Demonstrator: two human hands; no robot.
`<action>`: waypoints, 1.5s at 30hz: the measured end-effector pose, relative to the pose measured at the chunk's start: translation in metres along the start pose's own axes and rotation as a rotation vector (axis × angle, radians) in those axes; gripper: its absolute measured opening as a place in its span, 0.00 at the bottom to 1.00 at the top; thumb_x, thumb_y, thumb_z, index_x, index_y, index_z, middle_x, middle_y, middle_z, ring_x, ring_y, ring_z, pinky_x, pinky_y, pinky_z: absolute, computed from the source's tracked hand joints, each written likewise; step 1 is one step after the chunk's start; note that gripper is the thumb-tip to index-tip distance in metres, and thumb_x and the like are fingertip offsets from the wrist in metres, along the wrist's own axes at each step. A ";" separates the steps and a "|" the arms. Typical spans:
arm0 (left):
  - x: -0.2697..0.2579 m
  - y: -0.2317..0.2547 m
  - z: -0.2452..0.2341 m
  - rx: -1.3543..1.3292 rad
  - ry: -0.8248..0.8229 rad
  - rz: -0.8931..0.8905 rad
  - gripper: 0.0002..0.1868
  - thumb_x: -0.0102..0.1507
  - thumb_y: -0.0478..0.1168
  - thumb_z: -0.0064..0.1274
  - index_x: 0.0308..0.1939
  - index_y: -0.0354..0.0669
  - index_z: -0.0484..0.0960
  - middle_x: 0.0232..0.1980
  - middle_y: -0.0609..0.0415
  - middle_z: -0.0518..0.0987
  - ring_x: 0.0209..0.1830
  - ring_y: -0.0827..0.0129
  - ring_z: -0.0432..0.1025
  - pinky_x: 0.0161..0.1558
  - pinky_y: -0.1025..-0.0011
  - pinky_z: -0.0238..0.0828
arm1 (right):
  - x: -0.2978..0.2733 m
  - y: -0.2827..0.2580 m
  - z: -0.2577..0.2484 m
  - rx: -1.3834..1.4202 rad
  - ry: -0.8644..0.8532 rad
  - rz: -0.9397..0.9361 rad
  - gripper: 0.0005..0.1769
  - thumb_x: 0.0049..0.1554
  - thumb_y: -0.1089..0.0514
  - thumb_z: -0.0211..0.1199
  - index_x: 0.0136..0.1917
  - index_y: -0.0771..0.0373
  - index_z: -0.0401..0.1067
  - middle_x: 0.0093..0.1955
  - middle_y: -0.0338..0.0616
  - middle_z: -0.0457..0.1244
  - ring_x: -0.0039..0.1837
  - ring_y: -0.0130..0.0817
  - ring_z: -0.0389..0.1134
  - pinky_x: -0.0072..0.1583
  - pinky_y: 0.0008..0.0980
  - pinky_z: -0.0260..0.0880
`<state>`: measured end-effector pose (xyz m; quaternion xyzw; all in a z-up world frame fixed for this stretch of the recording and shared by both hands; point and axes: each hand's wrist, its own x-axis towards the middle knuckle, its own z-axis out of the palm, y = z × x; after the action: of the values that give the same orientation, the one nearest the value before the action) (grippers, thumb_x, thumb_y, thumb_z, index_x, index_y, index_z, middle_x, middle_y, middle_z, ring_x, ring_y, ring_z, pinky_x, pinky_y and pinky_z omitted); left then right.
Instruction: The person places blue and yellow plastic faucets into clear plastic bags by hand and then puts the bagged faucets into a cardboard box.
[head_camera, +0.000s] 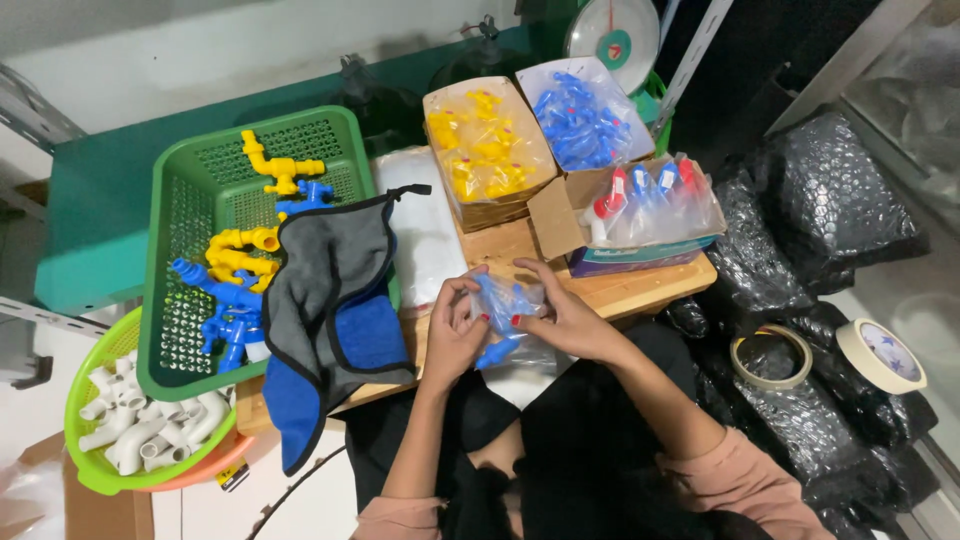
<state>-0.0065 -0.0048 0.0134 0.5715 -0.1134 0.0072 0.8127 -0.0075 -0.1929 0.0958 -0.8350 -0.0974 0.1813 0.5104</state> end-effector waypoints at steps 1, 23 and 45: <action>-0.001 0.001 0.001 0.000 0.001 -0.002 0.21 0.55 0.22 0.47 0.50 0.41 0.66 0.66 0.44 0.71 0.51 0.68 0.74 0.53 0.73 0.76 | 0.000 0.008 -0.001 0.001 -0.001 0.002 0.46 0.53 0.43 0.68 0.79 0.34 0.50 0.62 0.68 0.63 0.62 0.61 0.69 0.62 0.50 0.71; 0.221 0.037 0.110 0.105 0.230 0.023 0.14 0.66 0.52 0.36 0.47 0.56 0.75 0.57 0.60 0.76 0.58 0.69 0.73 0.55 0.68 0.64 | 0.094 -0.065 -0.223 -0.385 0.434 -0.327 0.28 0.55 0.57 0.62 0.67 0.44 0.62 0.64 0.38 0.61 0.45 0.34 0.58 0.48 0.34 0.60; 0.381 -0.040 0.066 1.025 0.115 -0.177 0.17 0.59 0.45 0.51 0.52 0.60 0.79 0.57 0.57 0.81 0.65 0.53 0.70 0.65 0.49 0.65 | 0.372 0.051 -0.209 -0.767 0.446 -0.108 0.26 0.46 0.52 0.74 0.59 0.51 0.78 0.53 0.60 0.69 0.59 0.62 0.71 0.61 0.52 0.75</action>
<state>0.3591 -0.1252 0.0709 0.9019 -0.0017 0.0247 0.4312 0.4161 -0.2573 0.0613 -0.9762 -0.0886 -0.0796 0.1812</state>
